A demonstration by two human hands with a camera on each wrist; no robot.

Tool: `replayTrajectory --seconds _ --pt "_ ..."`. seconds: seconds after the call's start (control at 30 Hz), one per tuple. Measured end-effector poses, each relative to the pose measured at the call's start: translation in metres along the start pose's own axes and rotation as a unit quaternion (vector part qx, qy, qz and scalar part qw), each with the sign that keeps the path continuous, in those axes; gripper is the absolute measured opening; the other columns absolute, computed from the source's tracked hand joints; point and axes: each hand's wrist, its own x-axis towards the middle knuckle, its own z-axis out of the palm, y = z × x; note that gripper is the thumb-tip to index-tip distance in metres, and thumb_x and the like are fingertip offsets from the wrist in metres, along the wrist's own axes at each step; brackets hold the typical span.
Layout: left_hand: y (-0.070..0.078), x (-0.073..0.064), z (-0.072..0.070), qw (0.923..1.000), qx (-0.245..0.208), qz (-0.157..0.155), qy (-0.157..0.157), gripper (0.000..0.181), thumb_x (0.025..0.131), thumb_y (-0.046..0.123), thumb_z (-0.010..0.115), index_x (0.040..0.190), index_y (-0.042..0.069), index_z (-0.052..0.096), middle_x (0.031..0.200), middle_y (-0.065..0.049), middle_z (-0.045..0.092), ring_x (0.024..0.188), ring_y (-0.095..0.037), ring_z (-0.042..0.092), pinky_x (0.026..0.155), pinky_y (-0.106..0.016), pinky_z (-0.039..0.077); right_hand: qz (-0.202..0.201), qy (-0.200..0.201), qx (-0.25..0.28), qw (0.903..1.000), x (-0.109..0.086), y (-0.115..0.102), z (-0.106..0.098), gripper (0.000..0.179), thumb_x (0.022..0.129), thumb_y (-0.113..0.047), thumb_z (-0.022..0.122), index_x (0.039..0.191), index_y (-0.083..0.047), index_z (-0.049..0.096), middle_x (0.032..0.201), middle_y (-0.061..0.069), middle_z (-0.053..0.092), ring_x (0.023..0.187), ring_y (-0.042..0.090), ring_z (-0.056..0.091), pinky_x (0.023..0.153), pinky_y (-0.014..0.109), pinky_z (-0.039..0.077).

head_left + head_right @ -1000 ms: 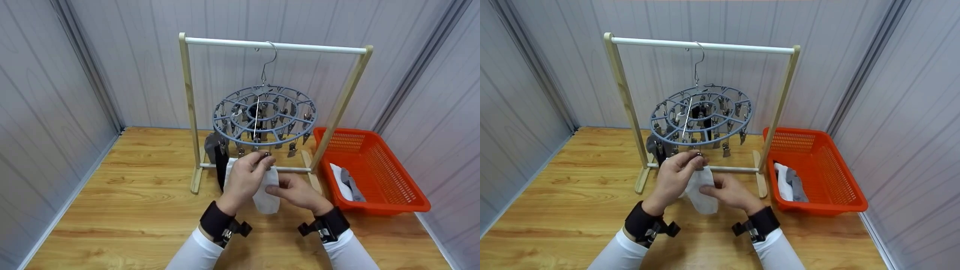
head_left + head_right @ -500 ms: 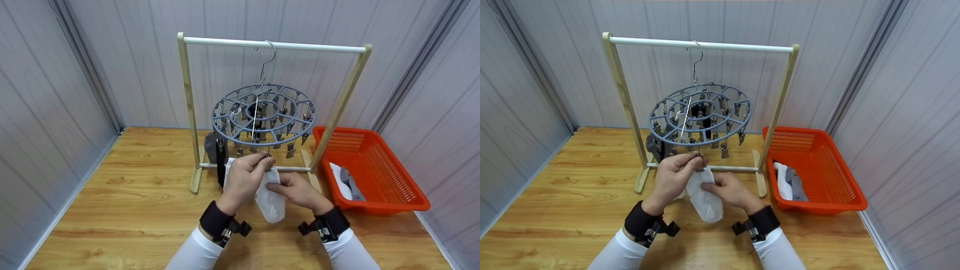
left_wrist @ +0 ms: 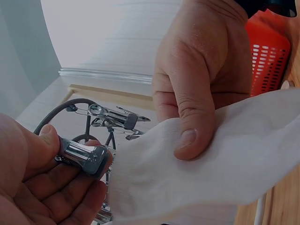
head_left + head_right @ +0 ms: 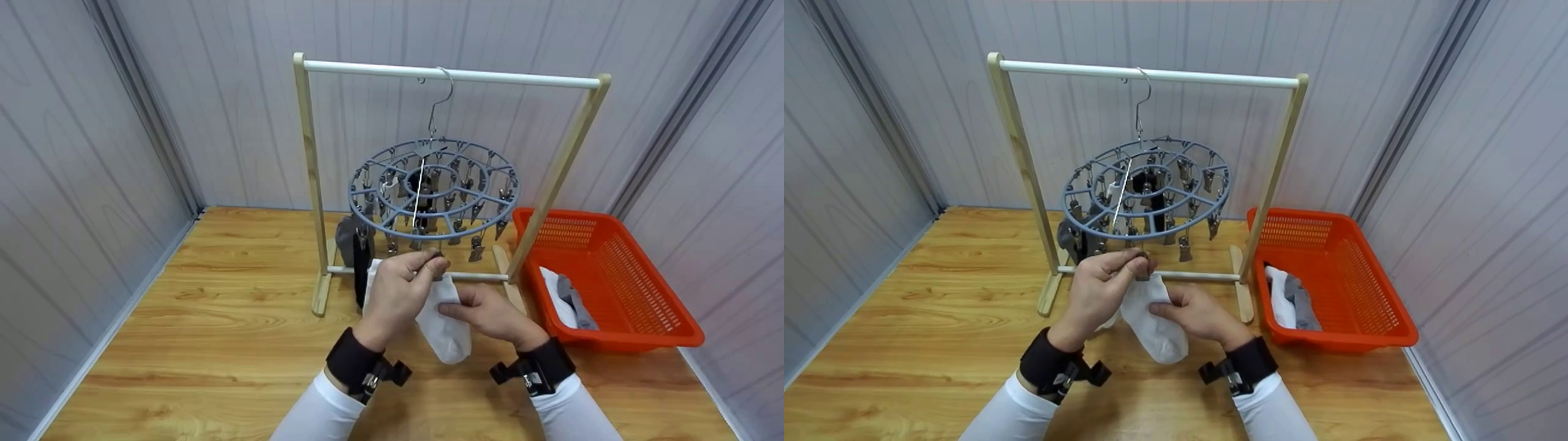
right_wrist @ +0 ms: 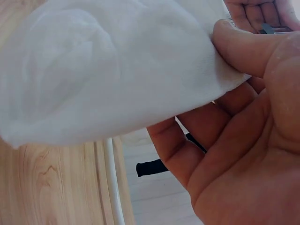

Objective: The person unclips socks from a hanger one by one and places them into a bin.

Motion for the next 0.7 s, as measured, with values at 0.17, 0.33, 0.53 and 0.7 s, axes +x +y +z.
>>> replayTrajectory --seconds 0.17,0.33,0.53,0.7 --pt "0.002 0.000 0.000 0.9998 0.018 0.006 0.000 0.018 0.109 0.021 0.075 0.107 0.008 0.087 0.095 0.002 0.084 0.083 -0.010 0.078 0.074 -0.031 0.063 0.004 0.012 -0.017 0.9998 -0.002 0.002 -0.003 0.026 0.110 -0.025 0.072 0.129 -0.008 0.080 0.115 0.006 0.081 0.101 0.021 0.076 0.087 0.034 0.064" --pt "0.003 0.000 -0.001 0.9971 0.074 0.015 -0.005 0.015 0.108 0.021 0.076 0.109 0.008 0.083 0.098 -0.001 0.082 0.088 -0.013 0.078 0.076 -0.034 0.064 0.008 0.028 -0.009 0.9995 -0.003 0.002 -0.007 0.026 0.110 -0.023 0.073 0.125 -0.004 0.081 0.112 0.009 0.082 0.097 0.022 0.077 0.084 0.034 0.065" --pt "0.003 0.001 -0.005 0.9703 0.214 0.108 0.033 0.032 0.102 0.025 0.084 0.122 0.000 0.080 0.102 -0.010 0.082 0.086 -0.022 0.077 0.074 -0.038 0.064 0.018 0.034 -0.015 0.9992 -0.004 0.000 -0.011 0.026 0.110 -0.027 0.073 0.125 -0.006 0.081 0.110 0.007 0.080 0.095 0.023 0.076 0.083 0.034 0.066" --pt "0.013 0.003 -0.014 0.9380 0.274 0.188 0.097 0.030 0.100 0.027 0.087 0.113 0.000 0.082 0.098 -0.011 0.082 0.084 -0.023 0.078 0.074 -0.035 0.066 0.031 0.048 -0.029 0.9979 -0.006 -0.001 -0.016 0.027 0.110 -0.030 0.073 0.120 -0.007 0.081 0.103 0.005 0.078 0.088 0.022 0.072 0.077 0.031 0.064"
